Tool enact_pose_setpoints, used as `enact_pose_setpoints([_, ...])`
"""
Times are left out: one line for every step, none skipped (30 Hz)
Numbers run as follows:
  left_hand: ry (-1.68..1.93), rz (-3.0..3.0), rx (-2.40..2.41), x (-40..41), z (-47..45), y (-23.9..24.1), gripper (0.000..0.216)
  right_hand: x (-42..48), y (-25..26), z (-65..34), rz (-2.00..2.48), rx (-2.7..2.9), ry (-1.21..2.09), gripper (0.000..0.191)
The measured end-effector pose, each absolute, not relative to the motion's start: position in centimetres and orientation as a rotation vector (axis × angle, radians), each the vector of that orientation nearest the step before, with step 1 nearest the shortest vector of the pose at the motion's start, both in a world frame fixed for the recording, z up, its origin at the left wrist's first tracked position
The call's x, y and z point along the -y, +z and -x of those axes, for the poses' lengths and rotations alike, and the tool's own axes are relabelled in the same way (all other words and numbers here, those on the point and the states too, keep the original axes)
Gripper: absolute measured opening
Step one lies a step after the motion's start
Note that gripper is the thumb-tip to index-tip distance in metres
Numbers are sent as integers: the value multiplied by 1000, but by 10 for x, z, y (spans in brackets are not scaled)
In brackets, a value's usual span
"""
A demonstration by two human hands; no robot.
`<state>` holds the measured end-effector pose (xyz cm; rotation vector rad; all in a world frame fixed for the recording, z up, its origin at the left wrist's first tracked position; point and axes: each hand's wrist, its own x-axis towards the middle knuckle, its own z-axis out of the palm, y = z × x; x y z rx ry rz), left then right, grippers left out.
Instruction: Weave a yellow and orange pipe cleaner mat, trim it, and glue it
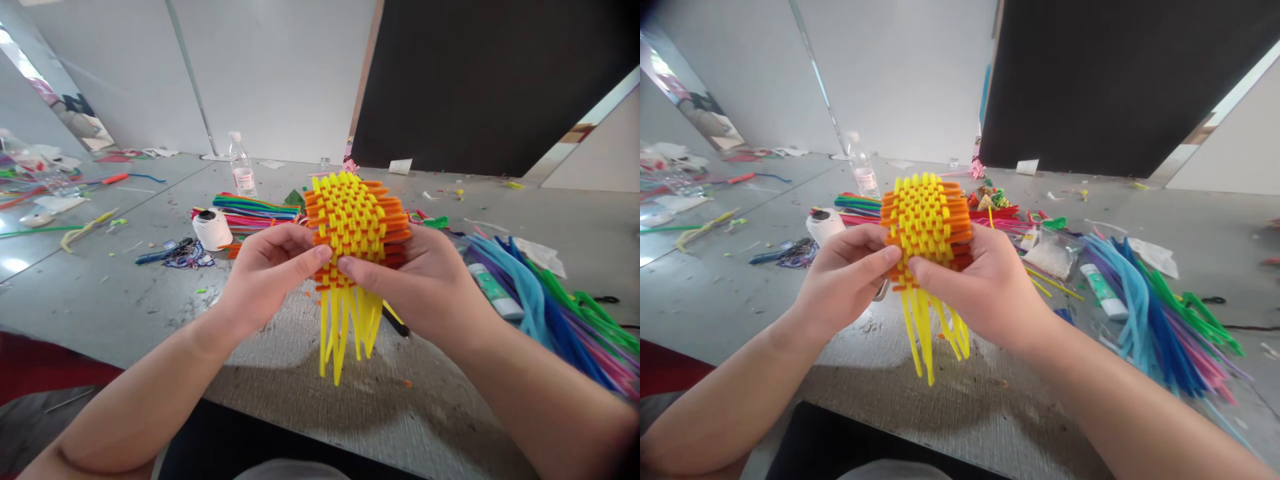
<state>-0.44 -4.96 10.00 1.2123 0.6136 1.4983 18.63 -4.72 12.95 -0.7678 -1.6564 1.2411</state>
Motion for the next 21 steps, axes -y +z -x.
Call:
enact_pose_setpoints([1496,-1219,-591,49,4,99,22,46,129,-188,764,1632,1255,13])
enact_pose_setpoints([1487,-1235,-568,48,4,99,22,44,128,-189,755,1604,1267,13])
enact_pose_setpoints([1472,-1253,-549,47,4,98,23,43,127,-189,746,1576,1279,14])
enact_pose_setpoints([1453,-1269,-531,46,4,97,25,41,126,-190,737,1552,1291,15])
enact_pose_setpoints([1432,-1279,-516,45,4,96,26,40,126,-191,731,1536,1304,17])
enact_pose_setpoints([1414,-1278,-509,44,4,96,27,39,126,-191,731,1528,1315,19])
enact_pose_setpoints([1403,-1264,-506,44,4,95,26,38,126,-191,731,1529,1322,20])
enact_pose_setpoints([1397,-1243,-506,43,3,94,25,37,126,-191,730,1535,1324,22])
enact_pose_setpoints([1393,-1219,-513,42,3,93,24,37,126,-191,730,1546,1323,24])
enact_pose_setpoints([1393,-1193,-525,42,3,93,23,36,126,-191,732,1560,1318,26])
enact_pose_setpoints([1393,-1168,-541,42,3,92,22,36,126,-191,736,1573,1312,27])
enact_pose_setpoints([1390,-1147,-556,42,2,92,22,36,125,-190,741,1581,1304,27])
enact_pose_setpoints([1386,-1132,-569,42,2,92,22,36,124,-190,749,1584,1296,27])
enact_pose_setpoints([1382,-1123,-577,42,2,92,23,36,123,-189,758,1583,1287,27])
enact_pose_setpoints([1379,-1117,-584,42,2,92,23,36,122,-189,765,1581,1275,27])
enact_pose_setpoints([1375,-1117,-589,42,3,92,24,36,121,-189,773,1580,1259,27])
enact_pose_setpoints([1367,-1121,-593,42,3,93,25,36,120,-189,784,1583,1245,26])
enact_pose_setpoints([1358,-1133,-598,42,4,93,26,35,119,-189,798,1593,1234,26])
enact_pose_setpoints([1347,-1151,-604,41,5,93,27,34,118,-190,813,1612,1222,25])
enact_pose_setpoints([1340,-1168,-606,41,6,93,30,32,118,-191,829,1638,1212,24])
enact_pose_setpoints([1339,-1177,-608,40,7,93,32,30,117,-193,847,1666,1204,24])
